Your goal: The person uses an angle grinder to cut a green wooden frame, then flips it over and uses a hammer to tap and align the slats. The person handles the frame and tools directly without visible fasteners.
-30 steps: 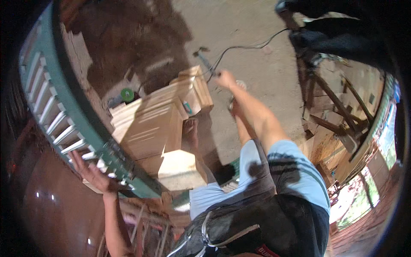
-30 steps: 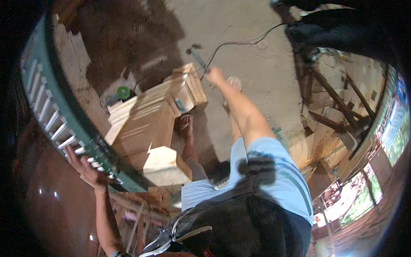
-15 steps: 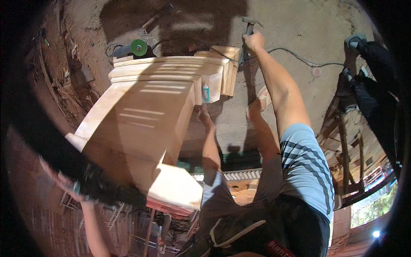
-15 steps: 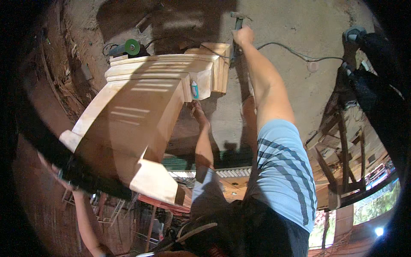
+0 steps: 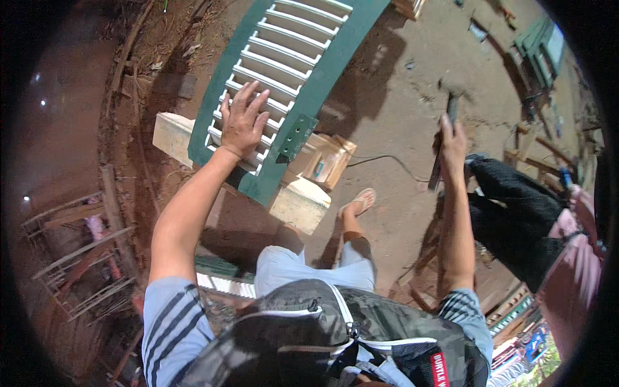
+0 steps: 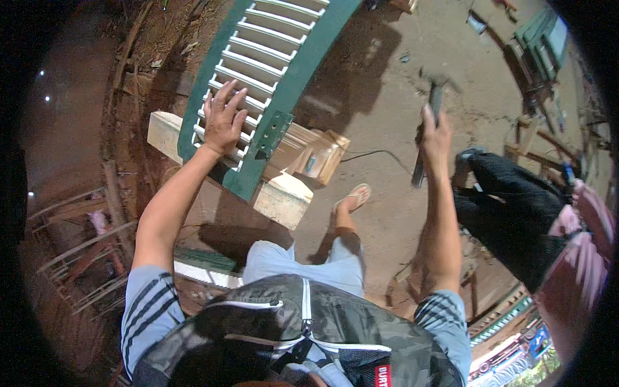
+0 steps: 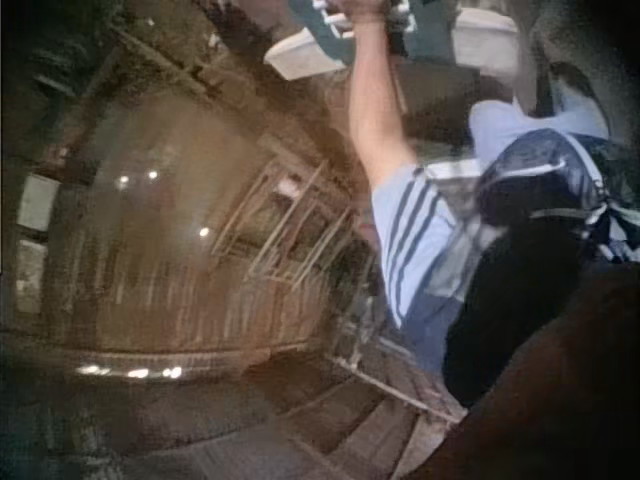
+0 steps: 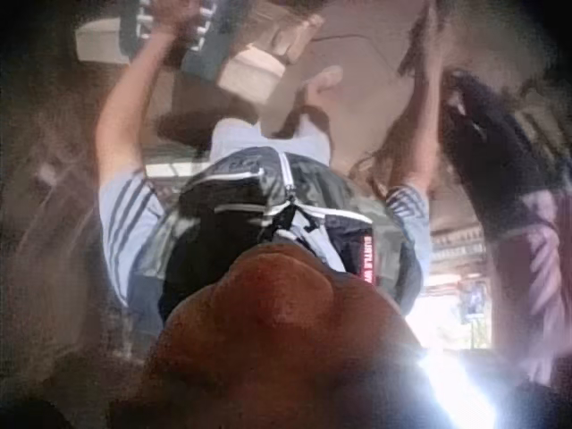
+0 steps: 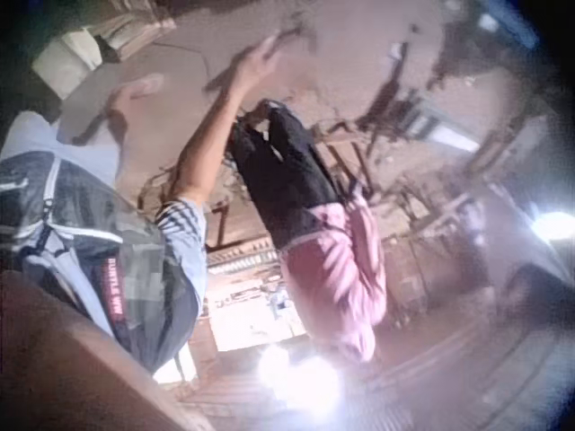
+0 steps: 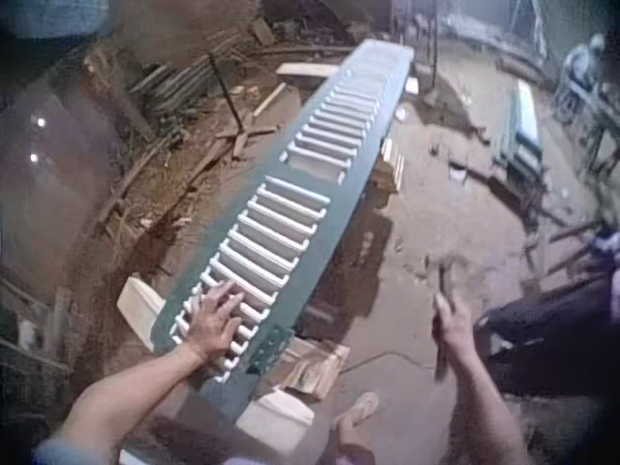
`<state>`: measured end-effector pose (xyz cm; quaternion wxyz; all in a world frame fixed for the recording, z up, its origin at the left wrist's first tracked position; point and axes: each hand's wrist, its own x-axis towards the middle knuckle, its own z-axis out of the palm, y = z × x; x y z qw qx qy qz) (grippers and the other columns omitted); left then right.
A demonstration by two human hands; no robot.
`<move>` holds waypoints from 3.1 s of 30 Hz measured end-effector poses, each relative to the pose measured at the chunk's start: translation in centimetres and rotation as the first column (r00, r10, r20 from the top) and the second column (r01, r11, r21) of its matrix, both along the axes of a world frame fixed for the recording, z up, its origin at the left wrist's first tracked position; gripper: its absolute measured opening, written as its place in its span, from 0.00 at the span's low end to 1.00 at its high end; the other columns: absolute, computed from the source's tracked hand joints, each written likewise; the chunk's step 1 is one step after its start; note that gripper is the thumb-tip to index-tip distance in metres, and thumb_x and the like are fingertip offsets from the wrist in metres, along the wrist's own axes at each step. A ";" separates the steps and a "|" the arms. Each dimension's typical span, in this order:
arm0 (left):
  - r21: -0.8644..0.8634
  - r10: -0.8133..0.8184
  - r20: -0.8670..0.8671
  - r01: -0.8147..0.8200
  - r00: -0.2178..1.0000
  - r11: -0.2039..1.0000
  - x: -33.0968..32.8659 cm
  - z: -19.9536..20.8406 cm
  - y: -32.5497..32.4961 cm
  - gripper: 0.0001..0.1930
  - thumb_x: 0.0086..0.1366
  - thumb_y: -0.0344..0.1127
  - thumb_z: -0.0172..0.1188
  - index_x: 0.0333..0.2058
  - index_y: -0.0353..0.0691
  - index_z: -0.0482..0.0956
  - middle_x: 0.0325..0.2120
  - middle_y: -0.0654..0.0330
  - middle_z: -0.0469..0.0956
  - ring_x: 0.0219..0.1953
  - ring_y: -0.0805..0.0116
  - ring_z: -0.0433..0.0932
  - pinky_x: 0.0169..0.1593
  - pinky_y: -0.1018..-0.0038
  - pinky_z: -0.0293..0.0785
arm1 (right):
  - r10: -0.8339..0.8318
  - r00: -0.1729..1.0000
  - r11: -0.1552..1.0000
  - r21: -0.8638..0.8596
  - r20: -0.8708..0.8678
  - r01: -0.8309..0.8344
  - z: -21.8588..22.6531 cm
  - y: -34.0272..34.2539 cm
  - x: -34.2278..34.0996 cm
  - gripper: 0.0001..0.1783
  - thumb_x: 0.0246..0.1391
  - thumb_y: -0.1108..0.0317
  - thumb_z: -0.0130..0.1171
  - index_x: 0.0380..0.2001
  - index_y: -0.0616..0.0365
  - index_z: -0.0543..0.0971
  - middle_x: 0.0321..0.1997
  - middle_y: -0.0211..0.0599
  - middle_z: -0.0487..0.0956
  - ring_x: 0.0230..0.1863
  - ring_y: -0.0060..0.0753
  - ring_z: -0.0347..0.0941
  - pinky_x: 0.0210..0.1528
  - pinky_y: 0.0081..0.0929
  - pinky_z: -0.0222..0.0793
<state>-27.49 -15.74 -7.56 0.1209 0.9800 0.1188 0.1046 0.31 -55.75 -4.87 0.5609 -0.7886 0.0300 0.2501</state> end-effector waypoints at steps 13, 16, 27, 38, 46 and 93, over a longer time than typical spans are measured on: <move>-0.500 0.249 0.364 -0.037 0.898 0.865 -5.1 5.9 -3.9 0.15 0.64 0.38 0.61 0.50 0.47 0.83 0.55 0.55 0.78 0.61 0.54 0.73 0.66 0.53 0.61 | 0.736 0.641 0.641 -0.529 0.217 -0.556 17.5 15.9 -15.2 0.19 0.64 0.60 0.61 0.53 0.57 0.75 0.29 0.52 0.81 0.27 0.56 0.78 0.32 0.47 0.72; -0.412 0.496 0.241 -0.375 0.834 0.831 -6.7 3.3 2.9 0.20 0.63 0.41 0.63 0.52 0.43 0.79 0.57 0.54 0.74 0.64 0.53 0.69 0.67 0.50 0.59 | 0.917 0.351 0.364 -0.760 0.190 -0.539 17.4 22.6 -15.5 0.14 0.66 0.62 0.54 0.49 0.59 0.76 0.31 0.52 0.83 0.33 0.58 0.82 0.35 0.50 0.75; -0.243 0.651 -0.004 -0.632 0.759 0.736 -11.3 -2.6 3.7 0.35 0.72 0.58 0.52 0.71 0.48 0.61 0.62 0.53 0.69 0.64 0.52 0.67 0.65 0.47 0.57 | 0.986 0.135 -0.034 -0.906 -0.100 -0.423 20.6 25.7 -17.5 0.15 0.66 0.60 0.55 0.49 0.58 0.70 0.26 0.57 0.81 0.30 0.66 0.79 0.32 0.57 0.74; -0.283 0.661 0.001 -0.634 0.750 0.720 -11.0 -3.2 3.4 0.34 0.72 0.61 0.48 0.70 0.52 0.63 0.61 0.52 0.71 0.61 0.48 0.69 0.60 0.42 0.58 | 0.860 0.496 0.396 -0.775 0.124 -0.493 22.7 25.8 -18.8 0.14 0.67 0.60 0.58 0.41 0.60 0.71 0.26 0.60 0.77 0.32 0.67 0.78 0.32 0.48 0.71; -0.243 0.664 -0.022 -0.649 0.747 0.721 -10.7 -3.5 4.1 0.34 0.72 0.62 0.48 0.71 0.55 0.60 0.63 0.50 0.70 0.63 0.46 0.68 0.60 0.41 0.58 | 0.898 0.410 0.059 -0.879 -0.160 -0.474 21.5 20.4 -17.7 0.17 0.66 0.56 0.56 0.40 0.61 0.70 0.30 0.62 0.80 0.33 0.72 0.77 0.34 0.55 0.71; -0.260 0.628 -0.310 -0.699 0.714 0.666 -10.6 1.5 3.5 0.41 0.68 0.54 0.54 0.74 0.49 0.52 0.70 0.44 0.60 0.71 0.40 0.57 0.72 0.35 0.42 | 0.926 0.346 0.298 -0.850 0.148 -0.434 19.5 14.7 -16.1 0.08 0.60 0.68 0.58 0.38 0.59 0.73 0.30 0.59 0.81 0.36 0.70 0.79 0.36 0.57 0.71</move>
